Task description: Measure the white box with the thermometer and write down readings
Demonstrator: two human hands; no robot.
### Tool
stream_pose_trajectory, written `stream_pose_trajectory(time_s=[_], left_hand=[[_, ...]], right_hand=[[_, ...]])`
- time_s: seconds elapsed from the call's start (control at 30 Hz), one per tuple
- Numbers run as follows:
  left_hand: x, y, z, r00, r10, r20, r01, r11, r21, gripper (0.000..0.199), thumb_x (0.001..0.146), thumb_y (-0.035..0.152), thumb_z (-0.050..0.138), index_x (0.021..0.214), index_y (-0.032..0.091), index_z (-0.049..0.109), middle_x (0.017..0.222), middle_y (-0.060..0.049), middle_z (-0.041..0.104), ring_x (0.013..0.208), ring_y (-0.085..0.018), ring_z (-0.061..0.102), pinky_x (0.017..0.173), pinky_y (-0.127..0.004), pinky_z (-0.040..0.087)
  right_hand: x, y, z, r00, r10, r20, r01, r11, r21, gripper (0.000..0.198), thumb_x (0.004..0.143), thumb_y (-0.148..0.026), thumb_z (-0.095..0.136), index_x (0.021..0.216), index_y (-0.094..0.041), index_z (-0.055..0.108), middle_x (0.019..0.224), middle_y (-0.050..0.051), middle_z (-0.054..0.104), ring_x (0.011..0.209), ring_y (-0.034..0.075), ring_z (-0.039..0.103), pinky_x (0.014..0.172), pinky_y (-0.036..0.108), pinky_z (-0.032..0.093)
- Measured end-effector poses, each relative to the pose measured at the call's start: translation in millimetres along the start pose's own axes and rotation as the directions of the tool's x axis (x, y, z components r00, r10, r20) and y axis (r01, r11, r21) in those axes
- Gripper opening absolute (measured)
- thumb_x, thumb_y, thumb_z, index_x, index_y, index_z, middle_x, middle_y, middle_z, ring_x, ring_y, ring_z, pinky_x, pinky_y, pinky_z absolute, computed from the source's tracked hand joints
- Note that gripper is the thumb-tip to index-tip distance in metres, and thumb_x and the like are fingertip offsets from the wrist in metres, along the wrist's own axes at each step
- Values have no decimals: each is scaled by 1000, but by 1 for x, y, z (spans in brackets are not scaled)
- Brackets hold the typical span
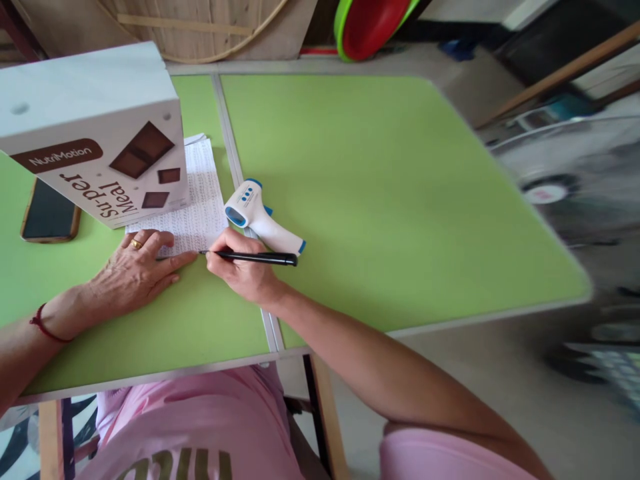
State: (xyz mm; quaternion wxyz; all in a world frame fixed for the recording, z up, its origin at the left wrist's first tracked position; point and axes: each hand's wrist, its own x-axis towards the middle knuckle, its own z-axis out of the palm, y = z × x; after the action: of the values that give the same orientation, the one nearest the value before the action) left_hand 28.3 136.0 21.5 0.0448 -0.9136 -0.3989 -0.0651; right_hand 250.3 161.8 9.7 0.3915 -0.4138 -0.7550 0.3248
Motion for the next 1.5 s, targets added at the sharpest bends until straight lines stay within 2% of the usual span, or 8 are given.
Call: stream_pose_trajectory(time_s=[0.4, 0.8, 1.13, 1.5], left_hand=[[0, -1, -1, 1000, 21, -12, -21, 1000, 1, 37, 94, 32, 50, 131, 30, 58, 113, -13, 52, 100, -30, 48, 83, -45, 45], [0, -1, -2, 1000, 24, -4, -24, 1000, 10, 37, 94, 32, 52, 130, 28, 59, 113, -14, 52, 100, -30, 48, 83, -45, 46], [-1, -1, -1, 999, 35, -34, -34, 999, 9, 36, 95, 32, 52, 130, 28, 59, 112, -14, 52, 100, -30, 49, 82, -45, 47], [-1, -1, -1, 999, 26, -23, -26, 1000, 10, 36, 94, 32, 52, 130, 29, 58, 112, -13, 52, 99, -30, 48, 82, -45, 46]], right_hand=[[0, 0, 0, 1000, -28, 1, 28, 999, -45, 21, 83, -29, 56, 64, -24, 47, 54, -4, 54, 49, 11, 46, 48, 26, 37], [0, 5, 1, 982, -186, -19, 184, 981, -62, 20, 85, -22, 56, 67, -22, 47, 54, -5, 54, 47, 8, 46, 45, 22, 37], [0, 6, 1, 977, -183, -110, 179, 983, -51, 18, 81, -17, 58, 67, -22, 47, 53, -7, 51, 44, 7, 45, 43, 20, 37], [1, 5, 2, 975, -208, -79, 202, 976, -79, 20, 82, -16, 58, 68, -22, 45, 53, -7, 51, 44, 6, 44, 42, 19, 35]])
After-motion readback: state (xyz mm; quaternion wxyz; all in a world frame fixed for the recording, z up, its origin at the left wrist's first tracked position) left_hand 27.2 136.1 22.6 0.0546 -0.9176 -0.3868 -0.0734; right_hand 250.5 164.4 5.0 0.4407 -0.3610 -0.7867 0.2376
